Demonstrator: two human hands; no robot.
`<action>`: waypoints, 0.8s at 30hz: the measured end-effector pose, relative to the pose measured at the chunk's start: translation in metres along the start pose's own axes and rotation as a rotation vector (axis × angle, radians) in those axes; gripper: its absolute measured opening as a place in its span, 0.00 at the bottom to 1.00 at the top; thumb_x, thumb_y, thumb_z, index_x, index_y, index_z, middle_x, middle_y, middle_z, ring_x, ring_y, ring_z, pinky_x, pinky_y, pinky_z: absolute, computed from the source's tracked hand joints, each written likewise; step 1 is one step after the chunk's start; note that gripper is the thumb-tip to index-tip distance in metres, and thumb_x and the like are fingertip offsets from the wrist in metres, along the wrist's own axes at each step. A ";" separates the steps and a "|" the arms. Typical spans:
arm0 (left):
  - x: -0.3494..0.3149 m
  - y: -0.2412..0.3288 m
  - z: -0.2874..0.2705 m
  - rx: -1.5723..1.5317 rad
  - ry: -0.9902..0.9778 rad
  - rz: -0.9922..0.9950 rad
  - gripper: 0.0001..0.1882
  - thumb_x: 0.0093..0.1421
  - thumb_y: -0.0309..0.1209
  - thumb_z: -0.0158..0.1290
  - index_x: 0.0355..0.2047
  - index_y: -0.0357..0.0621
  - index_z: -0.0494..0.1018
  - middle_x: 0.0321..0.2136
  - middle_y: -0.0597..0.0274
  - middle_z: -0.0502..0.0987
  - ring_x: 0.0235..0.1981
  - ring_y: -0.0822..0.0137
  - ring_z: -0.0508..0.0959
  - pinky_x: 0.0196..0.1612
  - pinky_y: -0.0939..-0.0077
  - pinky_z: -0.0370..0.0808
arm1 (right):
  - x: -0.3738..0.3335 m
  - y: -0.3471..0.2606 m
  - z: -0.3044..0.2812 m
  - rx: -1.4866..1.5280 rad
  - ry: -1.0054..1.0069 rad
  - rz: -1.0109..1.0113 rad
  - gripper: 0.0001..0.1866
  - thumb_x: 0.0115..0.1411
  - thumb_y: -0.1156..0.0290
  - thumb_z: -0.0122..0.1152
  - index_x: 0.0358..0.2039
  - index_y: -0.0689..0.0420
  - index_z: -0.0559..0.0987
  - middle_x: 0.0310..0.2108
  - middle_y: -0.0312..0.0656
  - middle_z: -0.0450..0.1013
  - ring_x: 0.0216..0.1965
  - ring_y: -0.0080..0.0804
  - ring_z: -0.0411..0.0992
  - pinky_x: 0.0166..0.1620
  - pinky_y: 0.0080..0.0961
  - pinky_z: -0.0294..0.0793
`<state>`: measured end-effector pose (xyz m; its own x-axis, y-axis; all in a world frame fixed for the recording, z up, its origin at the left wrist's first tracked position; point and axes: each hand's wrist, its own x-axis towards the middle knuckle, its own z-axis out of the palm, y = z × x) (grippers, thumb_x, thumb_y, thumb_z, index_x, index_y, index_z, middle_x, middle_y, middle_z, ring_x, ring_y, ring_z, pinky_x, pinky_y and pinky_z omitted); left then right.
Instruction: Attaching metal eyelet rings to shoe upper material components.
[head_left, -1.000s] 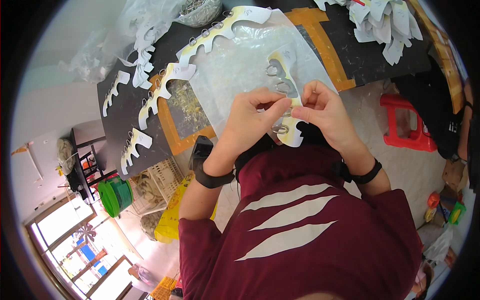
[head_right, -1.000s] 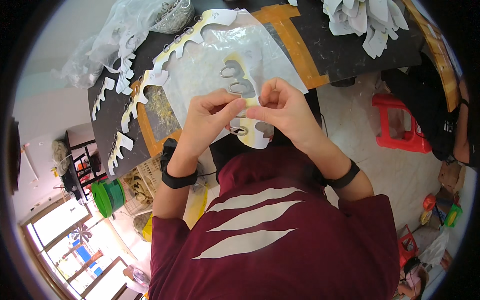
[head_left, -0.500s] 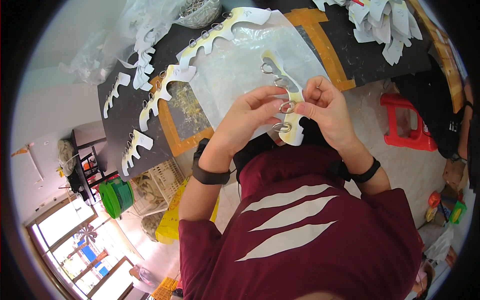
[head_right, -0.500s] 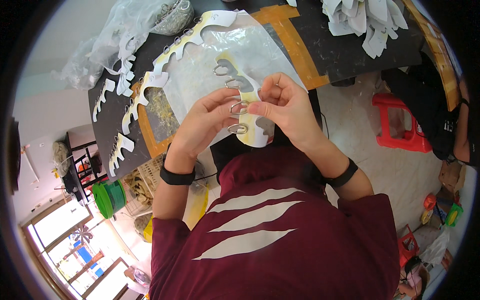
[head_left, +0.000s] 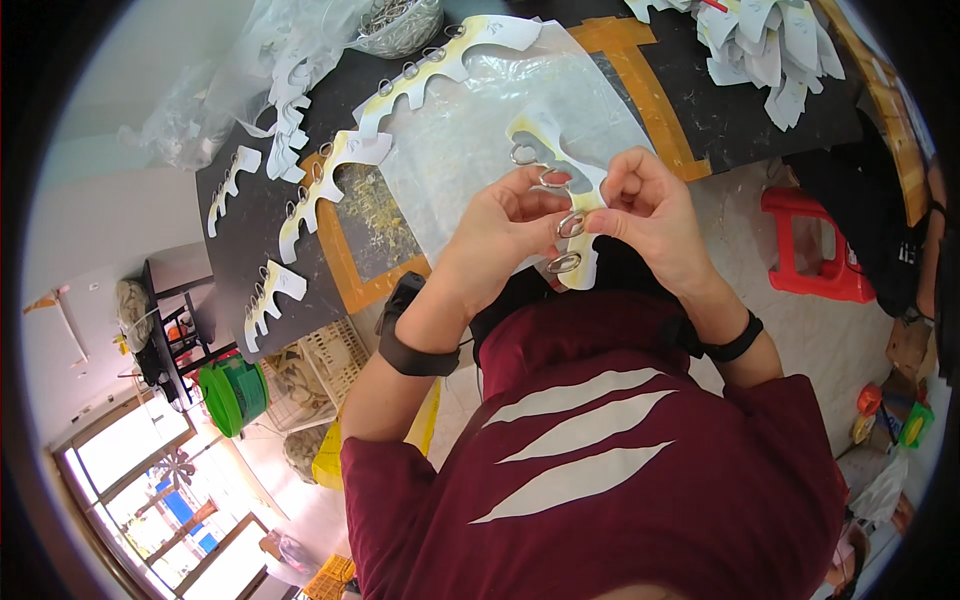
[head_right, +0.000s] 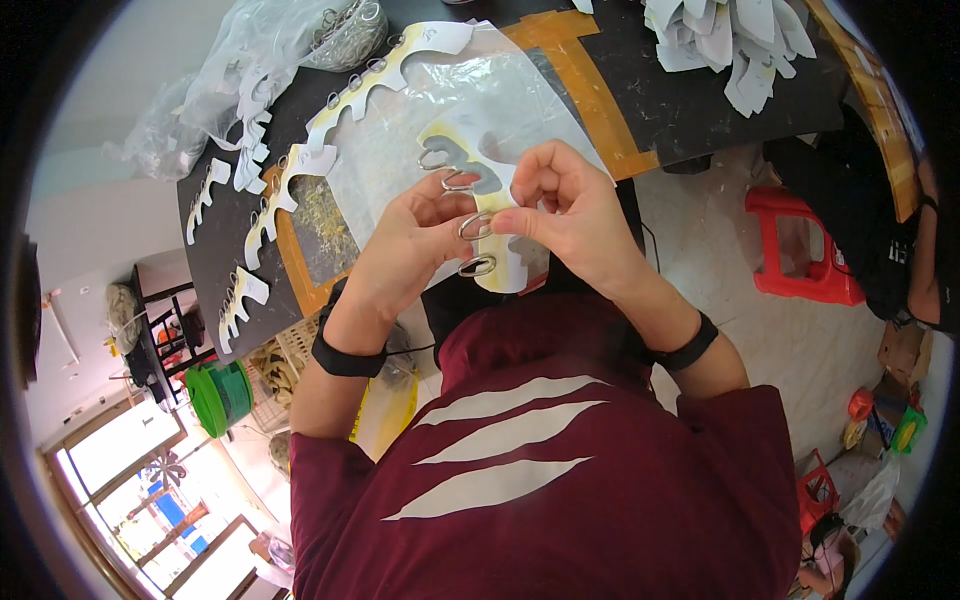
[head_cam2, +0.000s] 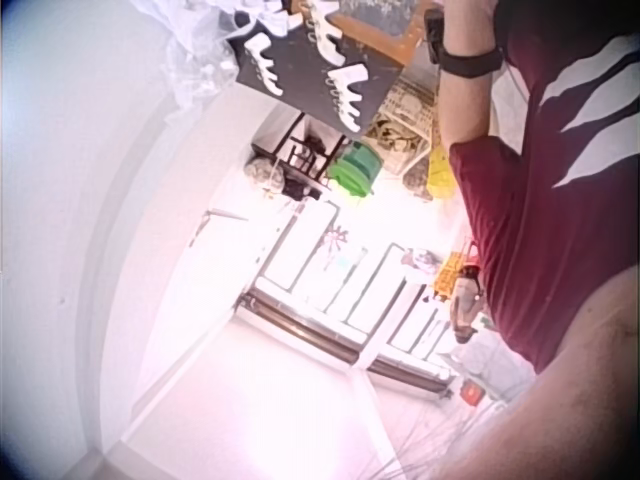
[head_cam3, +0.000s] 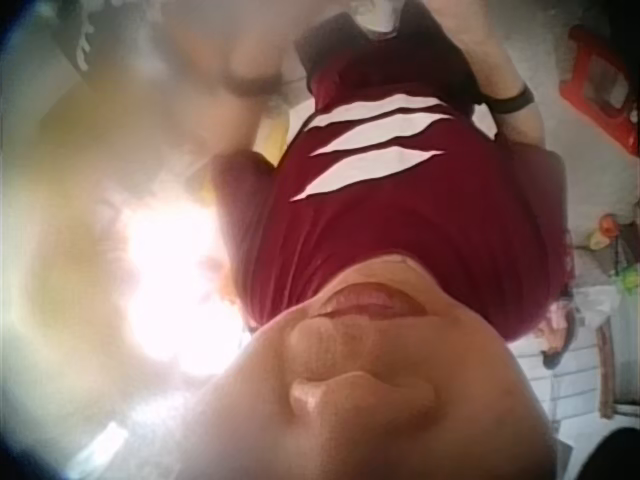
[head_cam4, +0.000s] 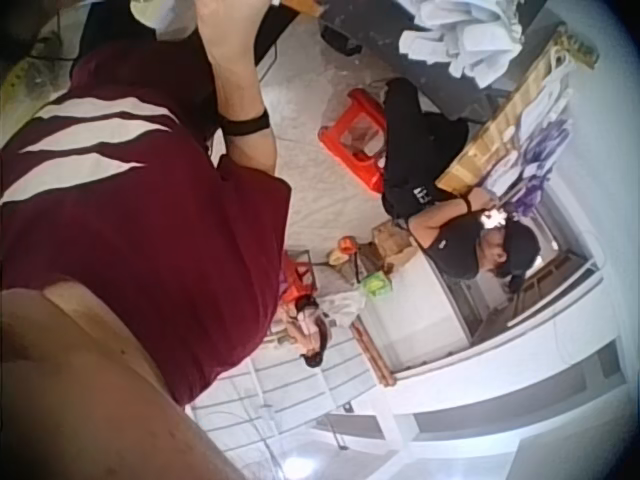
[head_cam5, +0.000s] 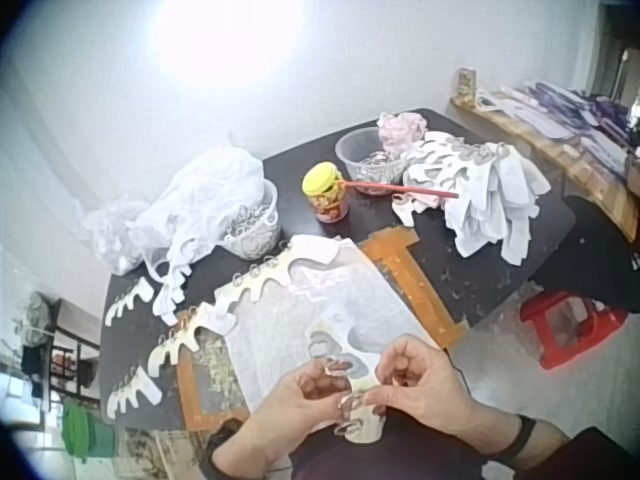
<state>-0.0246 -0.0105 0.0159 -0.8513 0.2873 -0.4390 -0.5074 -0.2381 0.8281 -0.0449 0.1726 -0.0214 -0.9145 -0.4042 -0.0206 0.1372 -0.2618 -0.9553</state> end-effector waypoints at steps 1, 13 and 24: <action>-0.001 0.001 0.001 0.013 0.006 0.007 0.20 0.52 0.23 0.56 0.45 0.37 0.66 0.30 0.60 0.75 0.28 0.76 0.72 0.31 0.86 0.69 | 0.000 -0.001 0.000 0.000 0.001 0.000 0.15 0.47 0.78 0.66 0.32 0.56 0.68 0.23 0.27 0.67 0.24 0.09 0.58 0.27 0.08 0.53; -0.007 -0.010 0.019 0.168 0.273 0.346 0.20 0.49 0.16 0.53 0.44 0.35 0.65 0.26 0.59 0.76 0.29 0.73 0.77 0.32 0.84 0.72 | 0.009 0.002 0.004 0.302 -0.022 0.177 0.16 0.50 0.78 0.63 0.37 0.55 0.67 0.26 0.33 0.70 0.30 0.16 0.68 0.35 0.12 0.63; -0.015 -0.016 0.023 0.009 0.365 0.395 0.21 0.49 0.15 0.52 0.45 0.34 0.64 0.28 0.58 0.75 0.30 0.70 0.78 0.32 0.82 0.74 | 0.010 -0.001 0.010 0.411 -0.044 0.243 0.16 0.51 0.79 0.61 0.39 0.56 0.68 0.28 0.35 0.72 0.32 0.19 0.69 0.39 0.15 0.65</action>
<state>-0.0009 0.0102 0.0167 -0.9690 -0.1640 -0.1849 -0.1395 -0.2545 0.9569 -0.0502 0.1600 -0.0175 -0.8214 -0.5310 -0.2081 0.4926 -0.4766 -0.7282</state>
